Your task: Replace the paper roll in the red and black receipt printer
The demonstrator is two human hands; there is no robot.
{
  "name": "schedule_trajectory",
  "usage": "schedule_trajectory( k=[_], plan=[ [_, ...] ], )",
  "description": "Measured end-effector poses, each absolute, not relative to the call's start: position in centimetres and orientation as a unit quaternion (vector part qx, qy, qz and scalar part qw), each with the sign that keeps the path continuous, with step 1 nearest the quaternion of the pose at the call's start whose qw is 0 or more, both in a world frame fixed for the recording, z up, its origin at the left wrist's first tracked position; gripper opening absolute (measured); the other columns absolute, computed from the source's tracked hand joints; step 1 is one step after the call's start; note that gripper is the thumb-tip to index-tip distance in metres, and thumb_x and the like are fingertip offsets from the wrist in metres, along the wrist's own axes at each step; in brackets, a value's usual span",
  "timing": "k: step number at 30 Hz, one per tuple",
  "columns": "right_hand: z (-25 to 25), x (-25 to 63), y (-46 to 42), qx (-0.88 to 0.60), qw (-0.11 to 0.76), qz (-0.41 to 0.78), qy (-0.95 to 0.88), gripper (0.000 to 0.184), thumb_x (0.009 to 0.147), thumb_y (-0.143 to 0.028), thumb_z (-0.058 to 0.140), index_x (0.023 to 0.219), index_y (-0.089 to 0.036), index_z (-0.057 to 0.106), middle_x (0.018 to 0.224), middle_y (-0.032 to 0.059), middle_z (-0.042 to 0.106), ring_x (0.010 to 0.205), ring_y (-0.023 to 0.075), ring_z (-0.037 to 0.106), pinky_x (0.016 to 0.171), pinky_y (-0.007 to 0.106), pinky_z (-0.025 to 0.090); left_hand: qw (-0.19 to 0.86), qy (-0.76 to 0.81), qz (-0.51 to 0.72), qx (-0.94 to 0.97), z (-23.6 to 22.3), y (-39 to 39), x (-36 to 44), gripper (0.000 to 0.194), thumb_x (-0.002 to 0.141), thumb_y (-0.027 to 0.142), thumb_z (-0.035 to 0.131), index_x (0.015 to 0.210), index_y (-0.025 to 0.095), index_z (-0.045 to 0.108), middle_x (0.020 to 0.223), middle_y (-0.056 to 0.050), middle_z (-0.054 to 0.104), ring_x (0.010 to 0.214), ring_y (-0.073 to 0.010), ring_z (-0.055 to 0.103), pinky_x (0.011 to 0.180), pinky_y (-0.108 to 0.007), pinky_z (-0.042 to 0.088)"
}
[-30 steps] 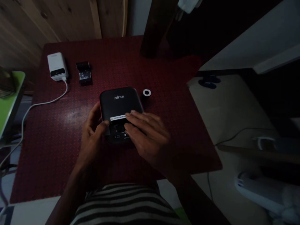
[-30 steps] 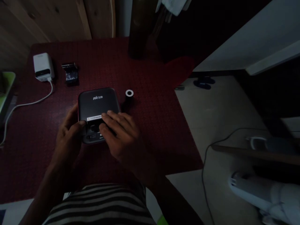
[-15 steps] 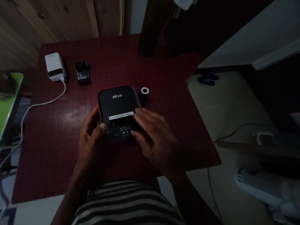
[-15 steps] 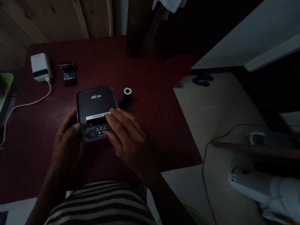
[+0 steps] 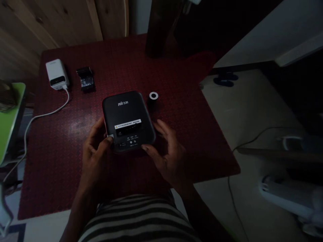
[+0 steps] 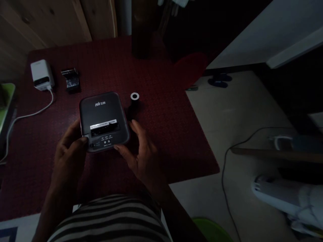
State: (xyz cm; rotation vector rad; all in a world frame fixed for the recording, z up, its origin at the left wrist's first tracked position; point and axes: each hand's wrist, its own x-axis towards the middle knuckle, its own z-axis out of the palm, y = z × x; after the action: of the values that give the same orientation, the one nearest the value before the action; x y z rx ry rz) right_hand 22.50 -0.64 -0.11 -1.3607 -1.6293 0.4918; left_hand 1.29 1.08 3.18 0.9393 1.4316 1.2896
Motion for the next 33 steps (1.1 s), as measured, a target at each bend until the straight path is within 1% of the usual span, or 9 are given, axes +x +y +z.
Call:
schedule_trajectory(
  k=[6, 13, 18, 21, 23, 25, 29, 31, 33],
  plan=[
    [-0.4, 22.4, -0.6, -0.558, 0.47, 0.198, -0.655, 0.06, 0.113, -0.064, 0.069, 0.159, -0.026, 0.065, 0.141, 0.0135, 0.086, 0.125, 0.031, 0.087, 0.103, 0.046, 0.075, 0.483, 0.587, 0.533, 0.372, 3.2, 1.0, 1.5, 0.051, 0.096, 0.028, 0.08, 0.146, 0.033, 0.082, 0.156, -0.007, 0.078, 0.149, -0.0336, 0.071, 0.122, -0.045, 0.059],
    [-0.1, 22.2, -0.7, -0.549, 0.472, 0.228, -0.65, 0.053, 0.112, -0.051, 0.076, 0.158, -0.025, 0.069, 0.138, 0.0105, 0.088, 0.119, 0.0293, 0.088, 0.1, 0.043, 0.075, 0.465, 0.606, 0.53, 0.367, 2.9, 1.0, 1.7, 0.051, 0.096, 0.026, 0.081, 0.146, 0.035, 0.082, 0.16, -0.005, 0.075, 0.151, -0.0333, 0.07, 0.122, -0.044, 0.059],
    [1.2, 23.5, -0.3, -0.551, 0.454, 0.199, -0.671, 0.054, 0.113, -0.052, 0.074, 0.157, -0.023, 0.07, 0.142, 0.0128, 0.086, 0.124, 0.0306, 0.086, 0.103, 0.046, 0.074, 0.473, 0.57, 0.561, 0.371, 1.8, 0.8, 1.6, 0.053, 0.097, 0.027, 0.078, 0.148, 0.036, 0.081, 0.158, -0.004, 0.076, 0.15, -0.0319, 0.07, 0.124, -0.045, 0.056],
    [3.3, 24.0, 1.6, -0.534, 0.438, 0.148, -0.708, 0.036, 0.117, -0.038, 0.07, 0.15, -0.026, 0.075, 0.144, 0.0091, 0.086, 0.131, 0.029, 0.083, 0.114, 0.049, 0.069, 0.473, 0.55, 0.57, 0.385, 1.2, 0.8, 1.4, 0.051, 0.099, 0.03, 0.079, 0.15, 0.036, 0.08, 0.158, -0.005, 0.076, 0.151, -0.032, 0.069, 0.124, -0.044, 0.057],
    [4.8, 23.6, 3.8, -0.495, 0.401, 0.125, -0.761, 0.028, 0.118, -0.022, 0.061, 0.137, -0.028, 0.081, 0.138, 0.0054, 0.087, 0.128, 0.0262, 0.082, 0.117, 0.048, 0.066, 0.466, 0.538, 0.578, 0.4, 0.9, 0.9, 1.3, 0.051, 0.099, 0.033, 0.082, 0.15, 0.035, 0.08, 0.158, -0.005, 0.076, 0.151, -0.0327, 0.069, 0.122, -0.044, 0.059],
    [6.0, 22.4, 6.3, -0.446, 0.32, 0.123, -0.827, 0.032, 0.117, -0.012, 0.056, 0.123, -0.027, 0.084, 0.126, 0.0045, 0.089, 0.118, 0.0249, 0.083, 0.109, 0.044, 0.066, 0.46, 0.527, 0.583, 0.414, 0.6, 1.0, 1.3, 0.051, 0.099, 0.038, 0.083, 0.15, 0.035, 0.079, 0.158, -0.006, 0.076, 0.149, -0.0335, 0.07, 0.117, -0.044, 0.062],
    [7.2, 19.2, 10.4, -0.406, 0.105, 0.129, -0.899, 0.026, 0.114, -0.008, 0.061, 0.115, -0.019, 0.085, 0.111, 0.0094, 0.088, 0.106, 0.0269, 0.082, 0.097, 0.04, 0.064, 0.455, 0.522, 0.581, 0.429, 0.3, 1.0, 1.2, 0.054, 0.1, 0.045, 0.083, 0.152, 0.032, 0.077, 0.157, -0.009, 0.076, 0.152, -0.0357, 0.068, 0.117, -0.046, 0.062],
    [7.2, 17.9, 11.5, -0.409, 0.068, 0.128, -0.901, 0.024, 0.112, -0.008, 0.064, 0.111, -0.018, 0.085, 0.108, 0.0111, 0.088, 0.102, 0.0286, 0.083, 0.093, 0.041, 0.064, 0.46, 0.52, 0.577, 0.43, 0.2, 1.0, 1.1, 0.055, 0.1, 0.047, 0.084, 0.153, 0.031, 0.076, 0.155, -0.01, 0.077, 0.156, -0.0364, 0.065, 0.122, -0.047, 0.058],
    [7.0, 17.2, 11.9, -0.411, 0.074, 0.132, -0.899, 0.025, 0.11, -0.006, 0.066, 0.107, -0.021, 0.086, 0.105, 0.0104, 0.087, 0.099, 0.0292, 0.083, 0.092, 0.043, 0.065, 0.463, 0.519, 0.576, 0.43, 0.2, 1.0, 1.0, 0.056, 0.1, 0.048, 0.086, 0.152, 0.032, 0.077, 0.153, -0.01, 0.078, 0.158, -0.0358, 0.064, 0.123, -0.046, 0.057]
  ],
)
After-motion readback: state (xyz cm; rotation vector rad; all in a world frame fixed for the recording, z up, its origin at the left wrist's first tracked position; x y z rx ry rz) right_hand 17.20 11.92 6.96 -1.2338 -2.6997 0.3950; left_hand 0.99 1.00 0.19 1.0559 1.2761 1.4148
